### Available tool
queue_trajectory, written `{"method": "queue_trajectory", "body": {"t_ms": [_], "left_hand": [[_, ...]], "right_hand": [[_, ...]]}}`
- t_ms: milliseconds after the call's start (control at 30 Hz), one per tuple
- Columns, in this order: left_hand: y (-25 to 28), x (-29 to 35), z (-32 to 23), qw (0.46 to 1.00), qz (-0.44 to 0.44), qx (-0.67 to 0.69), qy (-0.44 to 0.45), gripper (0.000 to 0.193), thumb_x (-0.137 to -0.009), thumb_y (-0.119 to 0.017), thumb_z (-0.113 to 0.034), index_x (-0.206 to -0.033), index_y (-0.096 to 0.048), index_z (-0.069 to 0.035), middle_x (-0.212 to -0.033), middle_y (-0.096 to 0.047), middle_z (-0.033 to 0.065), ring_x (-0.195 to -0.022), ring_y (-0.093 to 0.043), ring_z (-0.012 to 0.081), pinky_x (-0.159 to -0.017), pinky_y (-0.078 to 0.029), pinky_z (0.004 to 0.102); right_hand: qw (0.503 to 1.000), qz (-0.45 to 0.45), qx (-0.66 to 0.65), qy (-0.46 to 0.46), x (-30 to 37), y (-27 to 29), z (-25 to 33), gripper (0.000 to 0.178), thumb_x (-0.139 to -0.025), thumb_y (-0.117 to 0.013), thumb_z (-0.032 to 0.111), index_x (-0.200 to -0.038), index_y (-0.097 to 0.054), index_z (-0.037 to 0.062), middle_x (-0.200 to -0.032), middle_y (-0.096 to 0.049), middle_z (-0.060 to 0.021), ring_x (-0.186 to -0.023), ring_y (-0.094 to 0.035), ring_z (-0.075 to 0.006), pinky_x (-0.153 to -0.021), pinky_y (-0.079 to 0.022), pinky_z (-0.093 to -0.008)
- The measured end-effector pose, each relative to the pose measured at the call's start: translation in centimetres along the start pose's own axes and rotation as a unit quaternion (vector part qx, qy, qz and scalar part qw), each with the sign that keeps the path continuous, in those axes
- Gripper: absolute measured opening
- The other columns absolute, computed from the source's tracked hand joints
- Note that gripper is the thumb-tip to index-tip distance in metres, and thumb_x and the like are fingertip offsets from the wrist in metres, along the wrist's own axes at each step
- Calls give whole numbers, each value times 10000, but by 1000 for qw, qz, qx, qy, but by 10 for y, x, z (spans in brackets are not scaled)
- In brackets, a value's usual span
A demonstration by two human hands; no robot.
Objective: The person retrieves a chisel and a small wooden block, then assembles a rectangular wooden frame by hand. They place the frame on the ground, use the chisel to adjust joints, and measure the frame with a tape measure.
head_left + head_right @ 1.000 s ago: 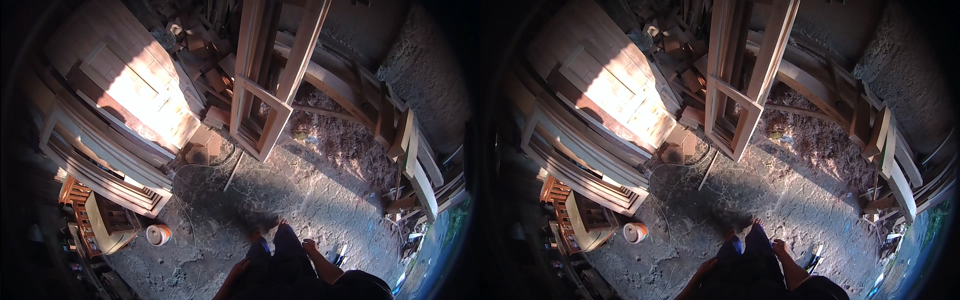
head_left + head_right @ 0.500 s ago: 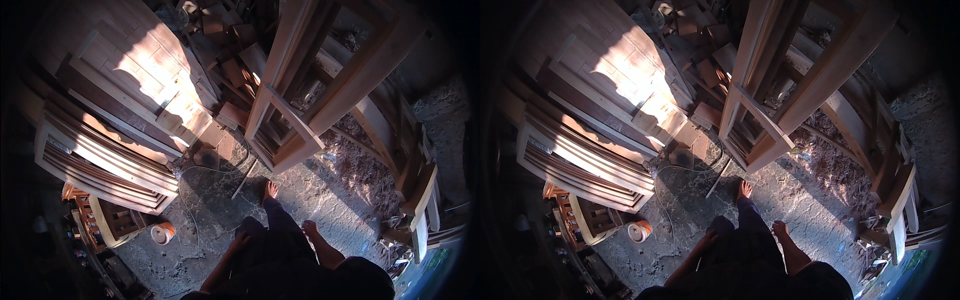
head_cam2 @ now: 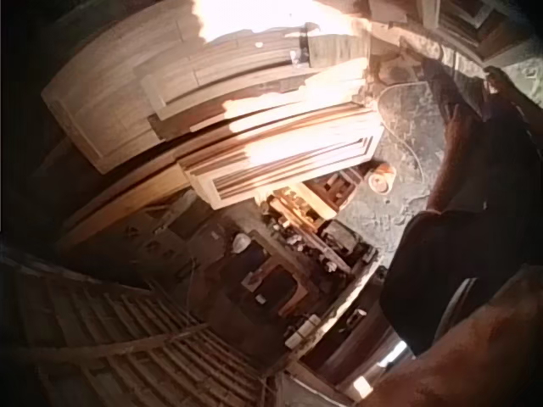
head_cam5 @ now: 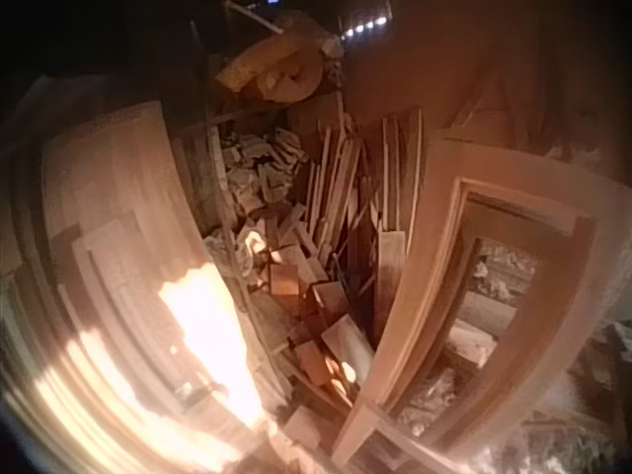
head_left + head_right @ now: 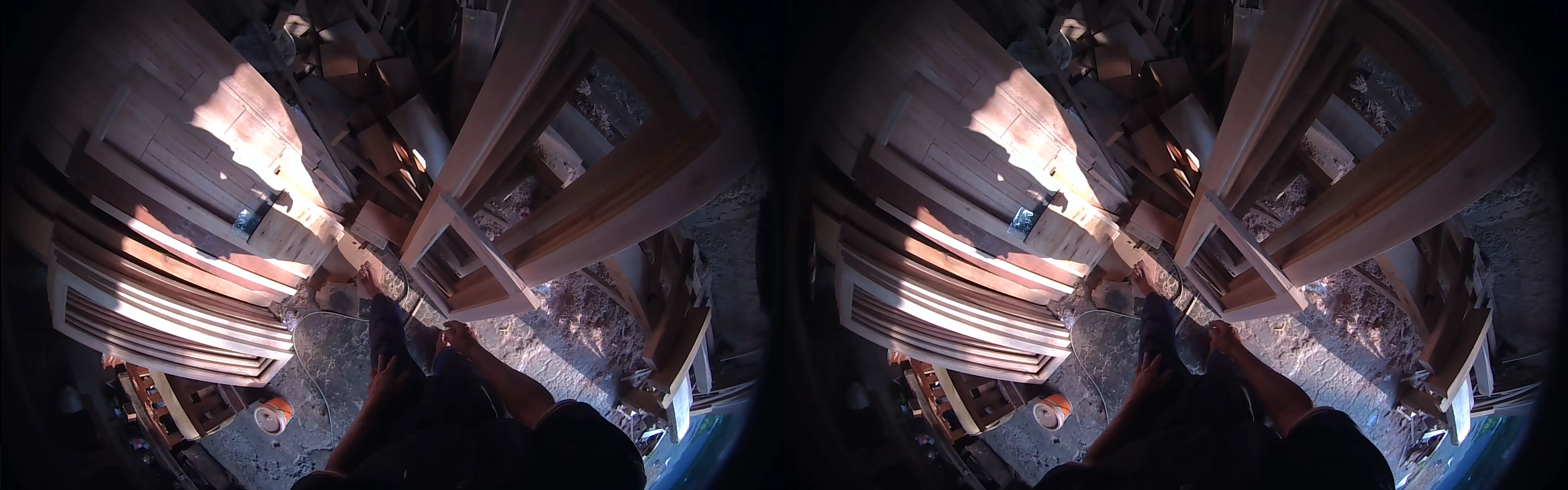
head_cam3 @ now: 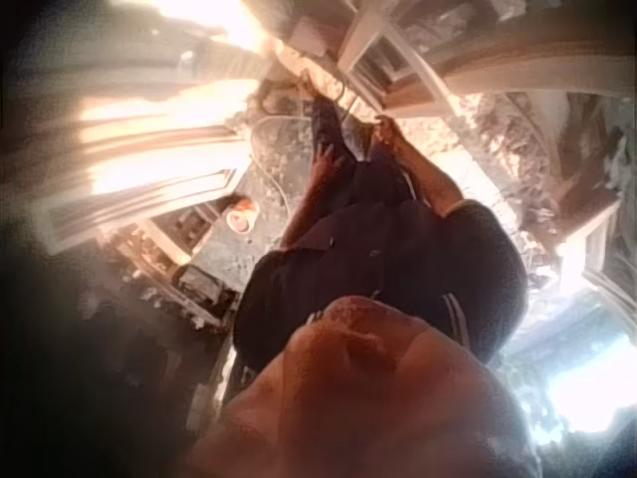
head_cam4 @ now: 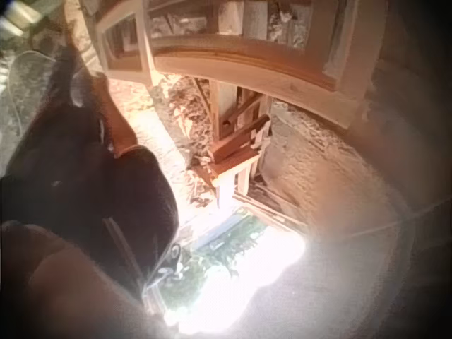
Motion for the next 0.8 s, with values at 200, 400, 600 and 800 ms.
{"method": "queue_trajectory", "body": {"t_ms": [200, 400, 600, 800], "left_hand": [[54, -116, 0, 996, 68, -49, 23, 871, -873, -669, -500, -1597, -272, -225, -1678, -126, 214, -1470, -199, 571, -1172, -271, 622], [134, -228, 13, 996, 44, -74, 25, 896, -856, -714, -430, -1602, -255, -242, -1688, -81, 192, -1466, -225, 561, -1139, -296, 640], [192, -281, 12, 996, -32, -79, -18, 626, -906, -685, -307, -1476, -486, -140, -1591, -340, 209, -1448, -314, 491, -1130, -332, 578], [223, -314, 28, 997, 3, -79, 6, 577, -870, -734, -345, -1398, -562, -192, -1552, -393, 181, -1405, -380, 460, -1054, -409, 572]], "right_hand": [[996, 18, 47, 70, -112, -50, 122, 362, -913, -605, 287, -1232, -692, 139, -1177, -708, -169, -1125, -668, -348, -964, -533, -452], [992, 64, 109, 8, -289, -111, 171, 342, -903, -578, 197, -1203, -683, 72, -1102, -713, -227, -1053, -680, -398, -922, -536, -495], [940, 80, 310, 113, -465, -164, 222, 290, -823, -661, 116, -1108, -620, 88, -1124, -614, -127, -1121, -618, -296, -871, -545, -461], [852, 3, 442, 280, -608, -244, 231, 133, -897, -531, 171, -1029, -521, 163, -1057, -545, -63, -1012, -594, -209, -819, -505, -355]]}}
Point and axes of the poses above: each hand's wrist, its own x-axis away from the middle knuckle, its own y-axis out of the back of the hand, z = x × y, the point moved 9 cm from there along -x, towards the middle knuckle
